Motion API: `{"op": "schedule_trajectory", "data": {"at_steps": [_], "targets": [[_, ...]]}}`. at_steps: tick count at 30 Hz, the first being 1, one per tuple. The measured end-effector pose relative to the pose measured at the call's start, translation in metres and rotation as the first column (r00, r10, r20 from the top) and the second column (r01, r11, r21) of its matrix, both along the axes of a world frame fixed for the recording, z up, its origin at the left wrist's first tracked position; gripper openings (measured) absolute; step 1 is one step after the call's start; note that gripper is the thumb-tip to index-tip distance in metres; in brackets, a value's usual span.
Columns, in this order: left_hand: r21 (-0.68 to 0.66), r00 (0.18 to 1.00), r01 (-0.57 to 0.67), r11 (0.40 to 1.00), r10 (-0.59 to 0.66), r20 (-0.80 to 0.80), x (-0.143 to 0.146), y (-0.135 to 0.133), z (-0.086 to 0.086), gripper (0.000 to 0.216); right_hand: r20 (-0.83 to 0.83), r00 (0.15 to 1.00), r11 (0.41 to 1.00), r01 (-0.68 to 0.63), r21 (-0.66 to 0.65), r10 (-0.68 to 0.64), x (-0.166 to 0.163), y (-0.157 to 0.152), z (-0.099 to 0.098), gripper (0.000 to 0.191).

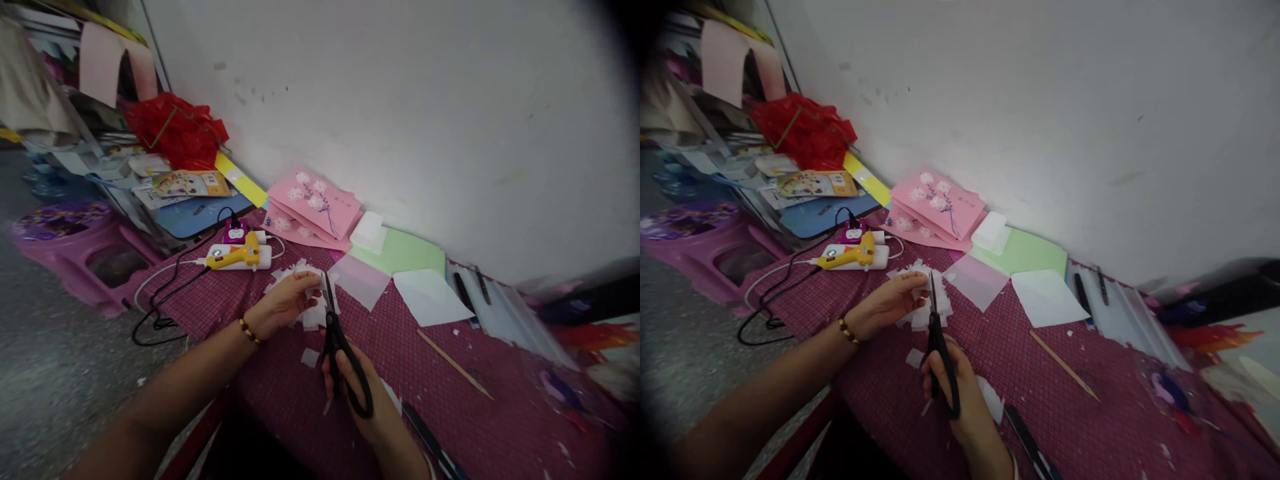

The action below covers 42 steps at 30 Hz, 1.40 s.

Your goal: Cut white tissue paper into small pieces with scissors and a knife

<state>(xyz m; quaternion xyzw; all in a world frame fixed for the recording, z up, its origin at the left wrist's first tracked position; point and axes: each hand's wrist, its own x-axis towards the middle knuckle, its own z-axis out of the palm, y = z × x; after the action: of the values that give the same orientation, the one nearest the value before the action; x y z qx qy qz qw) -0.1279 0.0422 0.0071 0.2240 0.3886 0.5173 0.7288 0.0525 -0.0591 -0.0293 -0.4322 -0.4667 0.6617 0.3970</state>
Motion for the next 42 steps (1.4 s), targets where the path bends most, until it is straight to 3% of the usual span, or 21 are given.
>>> {"op": "schedule_trajectory", "data": {"at_steps": [8,12,20,23,26,30,36,42], "targets": [[-0.010,0.998,0.050,0.999,-0.050,0.035,-0.002,0.001,0.003,0.013,0.015,0.993,0.989,0.117,-0.090,-0.116,-0.008,0.002,0.010,0.062],[-0.012,0.983,0.141,0.990,-0.139,0.119,-0.010,0.003,0.004,0.015,-0.038,0.987,0.984,0.149,-0.101,-0.154,-0.006,0.003,0.011,0.055],[0.232,0.997,-0.026,0.972,0.043,-0.068,-0.012,0.006,-0.004,0.032,-0.169,0.978,0.985,0.096,-0.145,-0.120,-0.005,0.001,0.014,0.052],[0.257,0.990,-0.126,0.958,0.138,-0.031,-0.012,0.008,-0.005,0.034,-0.282,0.955,0.984,0.046,-0.173,-0.094,-0.003,-0.001,0.013,0.056],[0.276,0.988,-0.151,0.949,0.150,0.025,-0.011,0.010,-0.004,0.035,-0.332,0.942,0.975,-0.021,-0.220,-0.054,-0.001,-0.002,0.010,0.061],[0.301,0.994,-0.109,0.947,0.102,0.037,-0.009,0.009,-0.002,0.041,-0.334,0.943,0.962,-0.096,-0.255,0.005,0.000,-0.004,0.007,0.064],[0.276,0.999,0.046,0.960,-0.050,0.008,-0.008,0.003,0.002,0.060,-0.287,0.958,0.977,-0.067,-0.201,0.006,0.000,-0.004,0.009,0.059],[0.261,0.997,0.080,0.962,-0.080,-0.013,-0.007,0.000,0.004,0.060,-0.200,0.980,0.991,-0.040,-0.127,0.014,0.001,-0.003,0.004,0.058]]}}
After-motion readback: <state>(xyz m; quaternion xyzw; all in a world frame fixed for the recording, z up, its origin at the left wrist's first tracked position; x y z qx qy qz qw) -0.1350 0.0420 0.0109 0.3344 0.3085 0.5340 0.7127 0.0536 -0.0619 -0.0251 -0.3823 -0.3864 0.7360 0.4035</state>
